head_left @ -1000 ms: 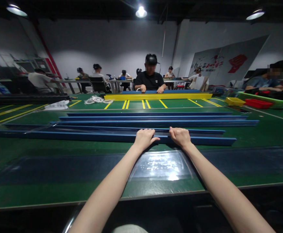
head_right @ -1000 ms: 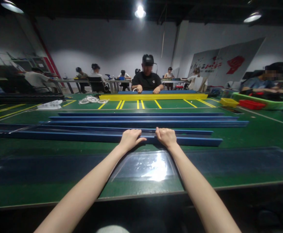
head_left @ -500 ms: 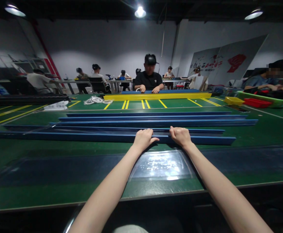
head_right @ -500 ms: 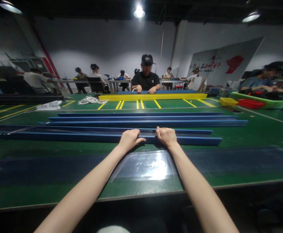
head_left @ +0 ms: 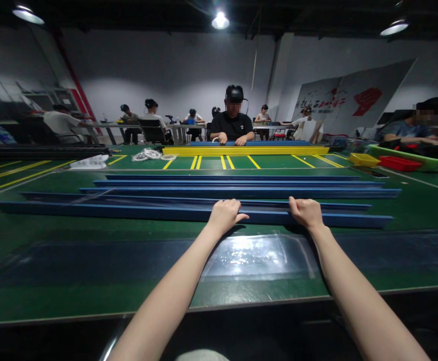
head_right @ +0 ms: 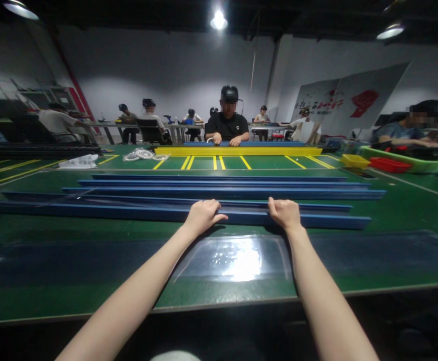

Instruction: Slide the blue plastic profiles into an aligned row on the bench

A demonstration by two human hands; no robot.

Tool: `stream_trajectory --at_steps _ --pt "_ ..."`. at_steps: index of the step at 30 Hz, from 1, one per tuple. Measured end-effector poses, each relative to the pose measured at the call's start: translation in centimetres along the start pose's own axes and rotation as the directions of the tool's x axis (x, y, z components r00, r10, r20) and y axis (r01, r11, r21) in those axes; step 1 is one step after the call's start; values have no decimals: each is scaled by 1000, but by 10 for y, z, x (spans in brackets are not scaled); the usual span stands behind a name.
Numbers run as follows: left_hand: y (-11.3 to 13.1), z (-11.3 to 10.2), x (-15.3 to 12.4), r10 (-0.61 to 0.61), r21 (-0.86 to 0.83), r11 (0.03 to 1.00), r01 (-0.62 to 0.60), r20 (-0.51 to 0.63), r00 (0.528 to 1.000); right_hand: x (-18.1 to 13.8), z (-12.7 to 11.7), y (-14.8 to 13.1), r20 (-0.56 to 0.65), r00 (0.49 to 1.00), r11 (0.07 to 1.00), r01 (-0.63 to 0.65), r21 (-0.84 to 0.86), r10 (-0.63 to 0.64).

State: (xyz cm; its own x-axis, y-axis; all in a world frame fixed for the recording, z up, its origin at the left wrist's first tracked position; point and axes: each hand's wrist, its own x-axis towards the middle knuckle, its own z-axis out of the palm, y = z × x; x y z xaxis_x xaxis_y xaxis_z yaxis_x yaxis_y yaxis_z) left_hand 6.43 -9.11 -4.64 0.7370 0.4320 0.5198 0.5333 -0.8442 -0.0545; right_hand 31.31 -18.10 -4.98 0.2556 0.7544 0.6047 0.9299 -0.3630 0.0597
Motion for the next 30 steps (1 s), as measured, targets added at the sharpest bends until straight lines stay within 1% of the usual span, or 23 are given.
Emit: stream_trajectory --at_steps 3,5,11,14,18,20,25,30 --pt "1 0 0 2 20 1000 -3 26 1000 -1 1 6 -3 997 997 -74 -9 74" --pt "1 0 0 6 33 999 -7 43 999 -2 1 7 3 996 996 -89 -9 89" --pt "1 4 0 7 48 999 -9 47 999 -3 -3 2 9 998 998 -59 -30 59" --pt "0 4 0 8 47 999 -10 49 999 -3 -7 -2 55 998 999 -38 -28 39" --pt "1 4 0 6 47 999 -9 54 999 -3 -9 -12 109 994 1000 5 19 -7" --pt "0 4 0 7 50 999 -10 50 999 -3 -9 -19 87 996 999 14 39 -18" --pt "0 6 0 15 58 998 -17 30 999 -4 -6 -39 -51 996 995 71 76 -67" --pt "0 6 -1 19 66 998 -20 21 1000 -5 -4 -47 -135 987 992 103 74 -92"
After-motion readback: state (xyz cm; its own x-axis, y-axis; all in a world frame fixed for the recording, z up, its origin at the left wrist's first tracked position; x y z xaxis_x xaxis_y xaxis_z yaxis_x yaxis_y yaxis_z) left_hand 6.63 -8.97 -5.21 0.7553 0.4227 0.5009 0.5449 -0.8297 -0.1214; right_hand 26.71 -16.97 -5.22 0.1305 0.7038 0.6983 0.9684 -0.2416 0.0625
